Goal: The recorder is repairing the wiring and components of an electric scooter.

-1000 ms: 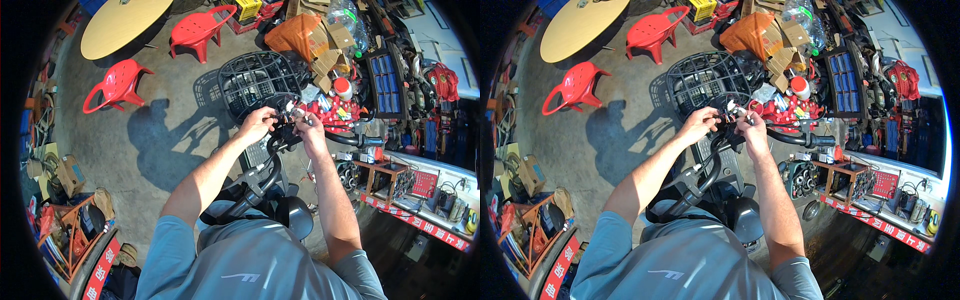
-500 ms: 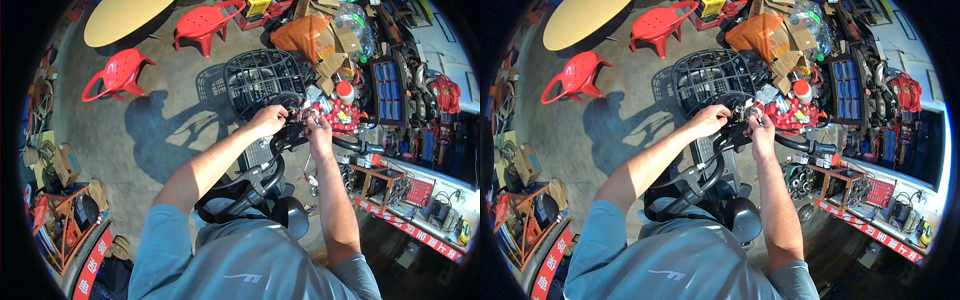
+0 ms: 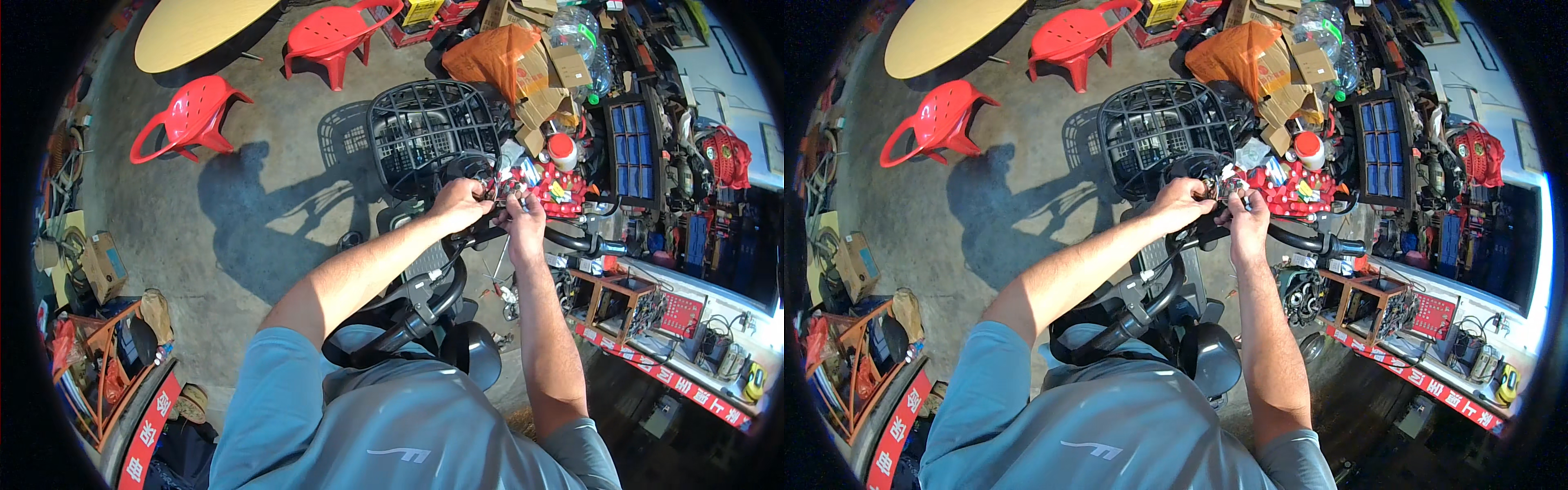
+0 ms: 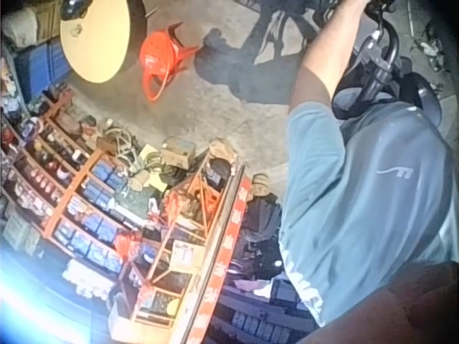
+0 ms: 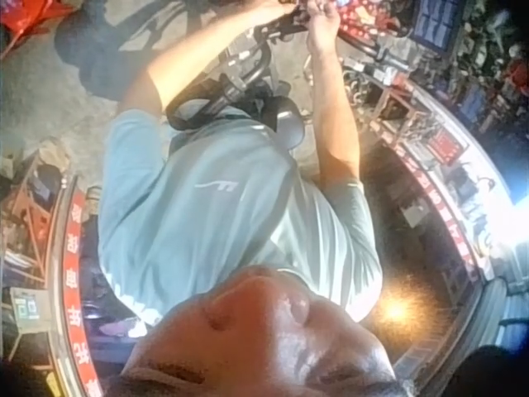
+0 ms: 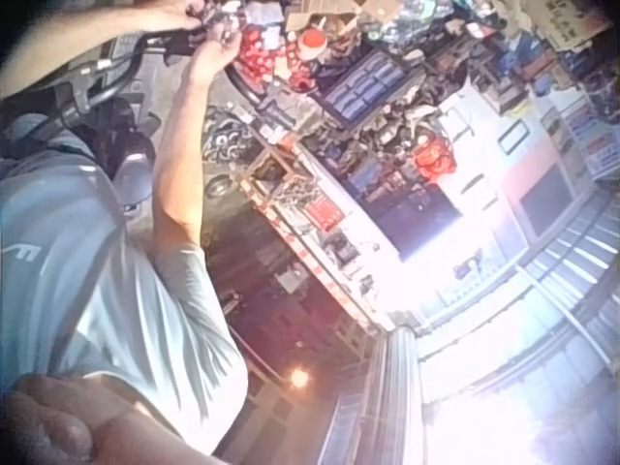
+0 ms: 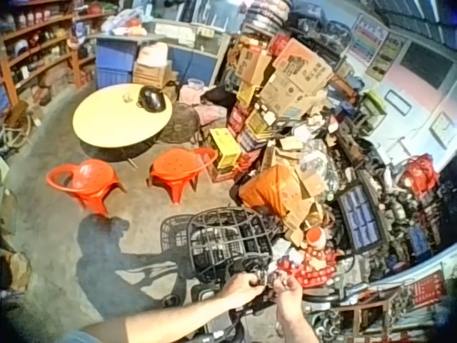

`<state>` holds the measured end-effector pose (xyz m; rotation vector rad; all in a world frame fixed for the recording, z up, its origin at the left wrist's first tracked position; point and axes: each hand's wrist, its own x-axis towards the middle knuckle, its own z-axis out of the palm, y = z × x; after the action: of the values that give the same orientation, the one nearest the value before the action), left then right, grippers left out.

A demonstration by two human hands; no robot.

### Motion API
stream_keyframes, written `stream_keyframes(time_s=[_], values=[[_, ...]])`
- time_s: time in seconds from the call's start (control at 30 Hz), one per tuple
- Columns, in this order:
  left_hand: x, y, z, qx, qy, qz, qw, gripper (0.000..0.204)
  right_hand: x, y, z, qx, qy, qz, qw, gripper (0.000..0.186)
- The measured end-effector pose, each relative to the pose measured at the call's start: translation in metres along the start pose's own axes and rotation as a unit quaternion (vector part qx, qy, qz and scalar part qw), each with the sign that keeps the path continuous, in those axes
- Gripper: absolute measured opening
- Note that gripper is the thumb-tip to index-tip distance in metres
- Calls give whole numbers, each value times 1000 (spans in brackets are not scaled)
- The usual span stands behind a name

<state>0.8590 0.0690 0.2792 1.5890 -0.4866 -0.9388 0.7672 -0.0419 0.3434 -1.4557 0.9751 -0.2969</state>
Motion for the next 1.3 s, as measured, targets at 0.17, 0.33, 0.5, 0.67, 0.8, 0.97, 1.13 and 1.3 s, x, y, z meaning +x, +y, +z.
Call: stream_keyframes(time_s=[0.17, 0.33, 0.5, 0.67, 0.8, 0.97, 1.13, 1.3], values=[[-1, -18, 12, -99, 25, -19, 995, 20, 1, 7, -3, -28, -2, -43, 999, 7], [-11, -6, 3, -186, -18, -84, 979, 19, 2, 10, -4, -29, 25, -62, 997, 7], [-14, -8, 0, -234, -29, -104, 966, 16, 4, 11, -2, -19, 27, -59, 998, 6], [-12, -12, 3, -241, -9, -88, 966, 13, 2, 8, -1, -5, 21, -46, 999, 6], [-11, -12, 4, -315, -31, -47, 947, 15, 4, 12, -8, -28, -2, -49, 998, 7], [-12, -5, 7, -300, -33, -28, 953, 18, 2, 15, -9, -53, -14, -66, 996, 8], [-6, -10, 8, -282, 2, -72, 957, 21, -10, 13, -7, -65, -37, -101, 992, 4], [-4, -11, 12, -291, 16, -77, 953, 18, -15, 10, -11, -141, -65, -131, 979, 5]])
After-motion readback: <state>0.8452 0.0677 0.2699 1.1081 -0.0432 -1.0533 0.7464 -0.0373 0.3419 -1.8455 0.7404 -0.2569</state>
